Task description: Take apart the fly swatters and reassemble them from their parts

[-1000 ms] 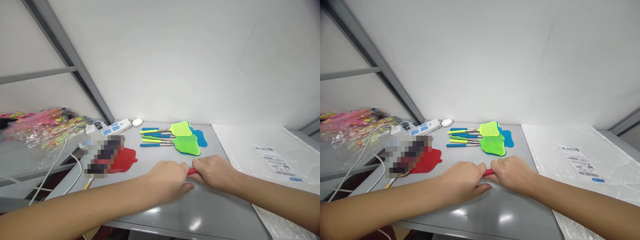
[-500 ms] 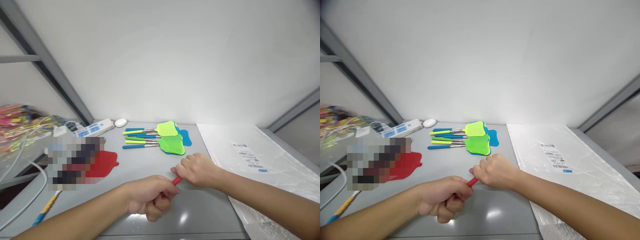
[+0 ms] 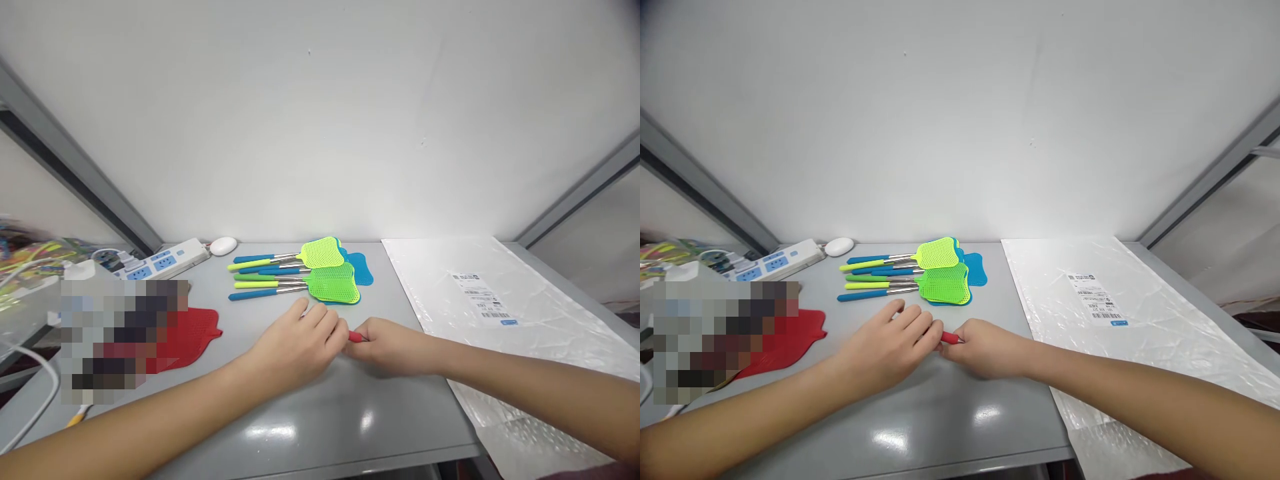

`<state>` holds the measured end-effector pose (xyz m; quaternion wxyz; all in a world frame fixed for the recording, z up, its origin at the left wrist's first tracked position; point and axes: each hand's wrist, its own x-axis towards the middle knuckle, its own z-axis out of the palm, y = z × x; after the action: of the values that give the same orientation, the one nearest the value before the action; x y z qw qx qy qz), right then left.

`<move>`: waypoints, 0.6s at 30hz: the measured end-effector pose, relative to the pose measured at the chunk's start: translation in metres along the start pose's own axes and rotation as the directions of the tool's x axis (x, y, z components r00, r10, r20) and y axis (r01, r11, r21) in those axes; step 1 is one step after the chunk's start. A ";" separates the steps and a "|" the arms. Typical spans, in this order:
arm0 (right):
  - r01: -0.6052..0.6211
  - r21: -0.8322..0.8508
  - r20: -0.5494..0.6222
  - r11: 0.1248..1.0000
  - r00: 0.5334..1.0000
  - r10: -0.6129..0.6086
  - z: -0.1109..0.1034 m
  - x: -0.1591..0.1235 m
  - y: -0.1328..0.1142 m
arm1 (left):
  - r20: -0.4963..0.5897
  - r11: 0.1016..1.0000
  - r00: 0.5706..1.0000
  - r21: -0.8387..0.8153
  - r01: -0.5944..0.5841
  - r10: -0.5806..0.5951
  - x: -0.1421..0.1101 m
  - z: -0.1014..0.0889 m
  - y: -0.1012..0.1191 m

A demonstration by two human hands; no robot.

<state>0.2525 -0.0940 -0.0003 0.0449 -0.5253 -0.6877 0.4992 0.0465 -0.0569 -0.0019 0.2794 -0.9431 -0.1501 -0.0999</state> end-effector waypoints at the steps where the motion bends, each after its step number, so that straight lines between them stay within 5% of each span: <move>1: 0.000 -0.056 -0.032 0.998 0.999 -0.002 0.003 0.002 0.000 | 0.051 1.000 0.999 -0.024 0.011 -0.010 0.000 0.001 0.003; 3: 0.013 -0.317 -0.143 0.948 0.988 -0.061 0.007 0.007 0.001 | 0.195 0.993 0.979 -0.086 0.082 -0.064 0.001 0.002 0.009; 6: -0.001 -0.684 -0.245 0.729 0.942 -0.229 0.008 0.014 0.004 | 0.416 0.940 0.889 -0.182 0.289 -0.193 0.003 -0.002 0.015; 11: 0.009 -0.822 -0.231 0.569 0.909 -0.348 0.001 0.015 0.011 | 0.642 0.667 0.720 -0.419 0.616 -0.262 0.006 -0.017 0.014; 15: 0.033 -0.883 -0.195 0.468 0.881 -0.431 0.003 0.012 0.015 | 0.714 0.172 0.692 -0.673 0.720 -0.104 0.008 -0.024 0.006; 18: 0.035 -0.951 -0.176 0.309 0.760 -0.625 0.001 0.009 0.022 | 0.753 -0.340 0.604 -0.514 0.787 0.261 0.005 -0.023 -0.003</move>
<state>0.2629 -0.0883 -0.0208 0.0409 -0.4111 -0.8987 -0.1470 0.0476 -0.0660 0.0195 -0.6746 -0.6411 -0.3568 0.0813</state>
